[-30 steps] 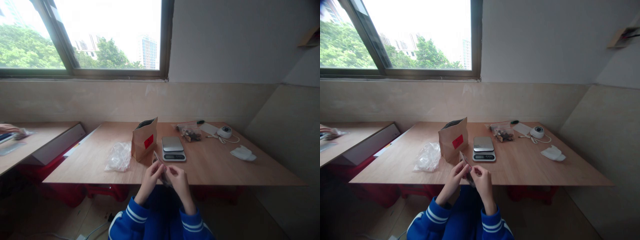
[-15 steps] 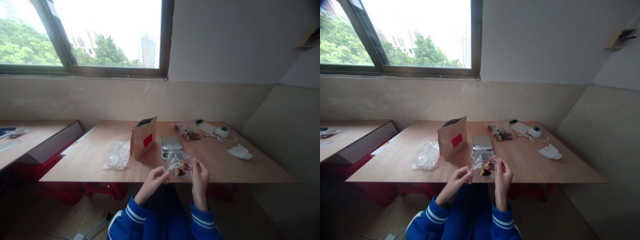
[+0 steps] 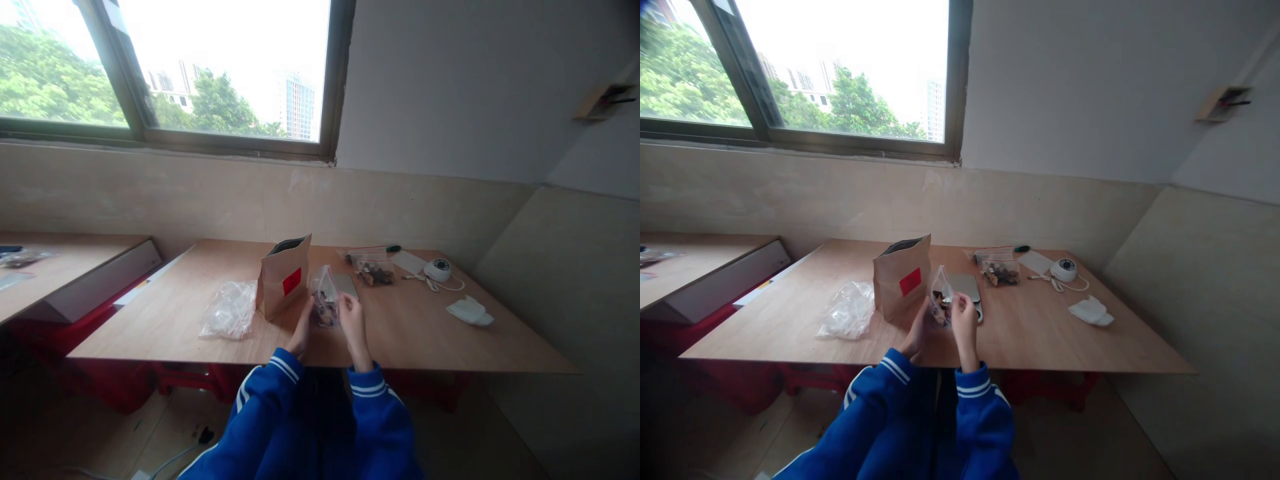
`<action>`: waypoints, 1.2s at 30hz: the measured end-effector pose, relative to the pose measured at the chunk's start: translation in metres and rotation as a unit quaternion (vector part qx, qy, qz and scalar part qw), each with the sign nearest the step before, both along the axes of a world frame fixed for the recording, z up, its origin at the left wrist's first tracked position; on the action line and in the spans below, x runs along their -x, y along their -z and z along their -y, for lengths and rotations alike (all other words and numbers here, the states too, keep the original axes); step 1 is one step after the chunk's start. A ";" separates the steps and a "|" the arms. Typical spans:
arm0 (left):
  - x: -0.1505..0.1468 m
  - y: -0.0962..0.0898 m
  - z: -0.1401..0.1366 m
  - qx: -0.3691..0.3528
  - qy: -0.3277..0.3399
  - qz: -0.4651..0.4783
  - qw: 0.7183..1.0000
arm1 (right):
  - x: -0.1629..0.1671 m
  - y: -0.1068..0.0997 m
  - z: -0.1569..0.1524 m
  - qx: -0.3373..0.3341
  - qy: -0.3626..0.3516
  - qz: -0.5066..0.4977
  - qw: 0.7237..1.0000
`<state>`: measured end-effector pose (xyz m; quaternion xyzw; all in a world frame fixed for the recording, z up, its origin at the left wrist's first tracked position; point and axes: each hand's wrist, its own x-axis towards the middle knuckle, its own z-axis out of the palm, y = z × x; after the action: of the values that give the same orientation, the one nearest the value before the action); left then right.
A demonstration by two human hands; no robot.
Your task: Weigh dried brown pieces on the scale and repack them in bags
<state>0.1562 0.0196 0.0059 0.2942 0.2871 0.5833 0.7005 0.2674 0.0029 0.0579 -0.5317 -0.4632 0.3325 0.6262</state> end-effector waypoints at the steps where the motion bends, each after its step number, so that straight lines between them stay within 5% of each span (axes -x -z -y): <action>1: -0.001 0.002 -0.006 0.011 -0.015 0.004 1.000 | 0.000 0.001 -0.004 -0.016 0.016 0.039 0.999; 3: -0.001 0.007 -0.015 0.022 -0.032 0.007 0.999 | -0.001 0.001 -0.005 -0.047 0.023 0.108 0.993; 9: 0.003 0.018 -0.023 0.015 -0.066 0.023 0.997 | -0.009 -0.008 0.000 -0.080 -0.151 0.183 0.968; 17: 0.006 0.025 -0.024 -0.007 -0.110 0.015 0.994 | -0.001 -0.027 -0.006 -0.105 -0.247 0.347 0.899; 27: 0.007 0.020 -0.022 -0.027 -0.140 0.001 0.990 | 0.012 -0.043 0.005 -0.113 -0.221 0.497 0.831; 36: 0.007 0.015 -0.018 -0.006 -0.130 -0.007 0.992 | 0.007 -0.022 -0.007 -0.079 -0.254 0.426 0.865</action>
<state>0.1495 0.0373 -0.0092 0.2631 0.3239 0.6690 0.6151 0.2606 0.0103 0.0794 -0.4342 -0.8289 0.1835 0.3013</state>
